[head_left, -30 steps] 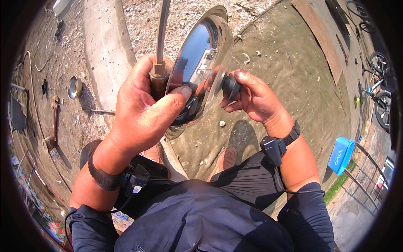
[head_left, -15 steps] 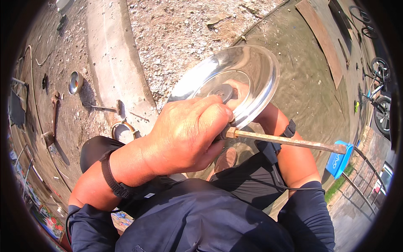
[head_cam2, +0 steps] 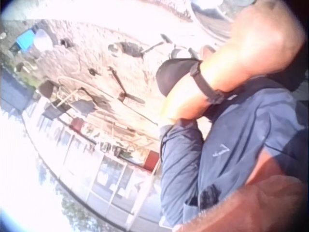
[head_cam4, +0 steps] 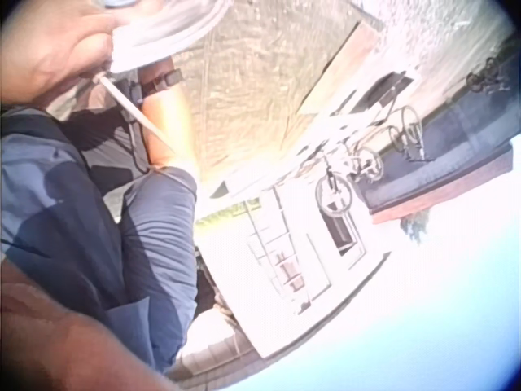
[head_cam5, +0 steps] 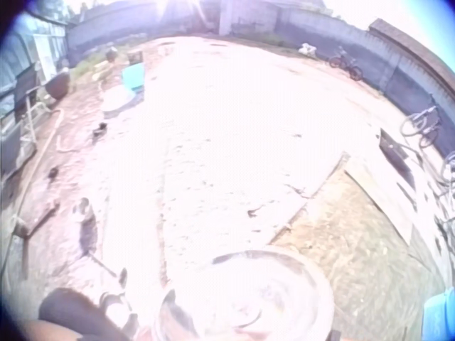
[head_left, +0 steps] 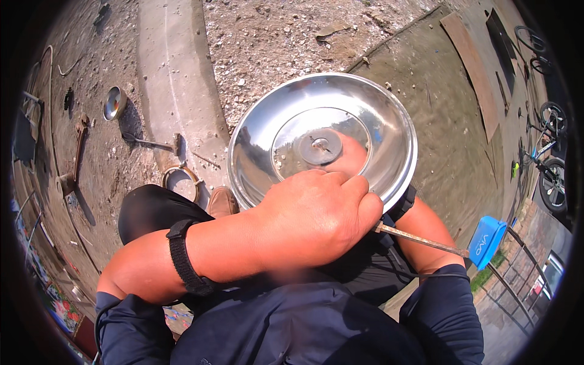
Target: The person tightens a screw on the handle of a metal pot lid using a screwdriver while sitting on the ground.
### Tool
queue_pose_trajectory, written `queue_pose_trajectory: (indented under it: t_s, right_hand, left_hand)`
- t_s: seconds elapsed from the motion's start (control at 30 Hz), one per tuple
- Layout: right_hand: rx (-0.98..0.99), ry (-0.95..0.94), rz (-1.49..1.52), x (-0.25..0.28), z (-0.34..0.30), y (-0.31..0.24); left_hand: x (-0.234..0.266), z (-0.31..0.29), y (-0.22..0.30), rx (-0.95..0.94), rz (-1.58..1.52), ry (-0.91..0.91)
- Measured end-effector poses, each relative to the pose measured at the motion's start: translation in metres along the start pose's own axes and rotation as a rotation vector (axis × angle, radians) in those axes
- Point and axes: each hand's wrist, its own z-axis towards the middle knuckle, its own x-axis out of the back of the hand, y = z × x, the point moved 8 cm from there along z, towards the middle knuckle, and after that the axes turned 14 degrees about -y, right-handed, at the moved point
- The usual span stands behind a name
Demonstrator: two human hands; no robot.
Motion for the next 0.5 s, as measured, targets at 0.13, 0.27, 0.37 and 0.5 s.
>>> queue_pose_trajectory:
  t_s: [0.13,0.27,0.37,0.5]
  right_hand:
    - [0.001,0.005,-0.035,0.001,-0.005,0.000]
    - [0.005,0.011,-0.062,0.002,-0.009,0.002]
    - [-0.005,0.035,-0.081,0.006,-0.015,0.002]
    - [0.018,0.057,-0.087,0.011,-0.012,0.002]
  left_hand:
    - [-0.006,-0.001,0.004,0.020,-0.003,-0.048]
    - [-0.012,-0.002,0.005,0.040,0.002,-0.080]
    - [-0.013,-0.001,0.006,0.025,-0.011,-0.111]
    - [-0.009,-0.002,-0.003,0.078,-0.104,-0.126]
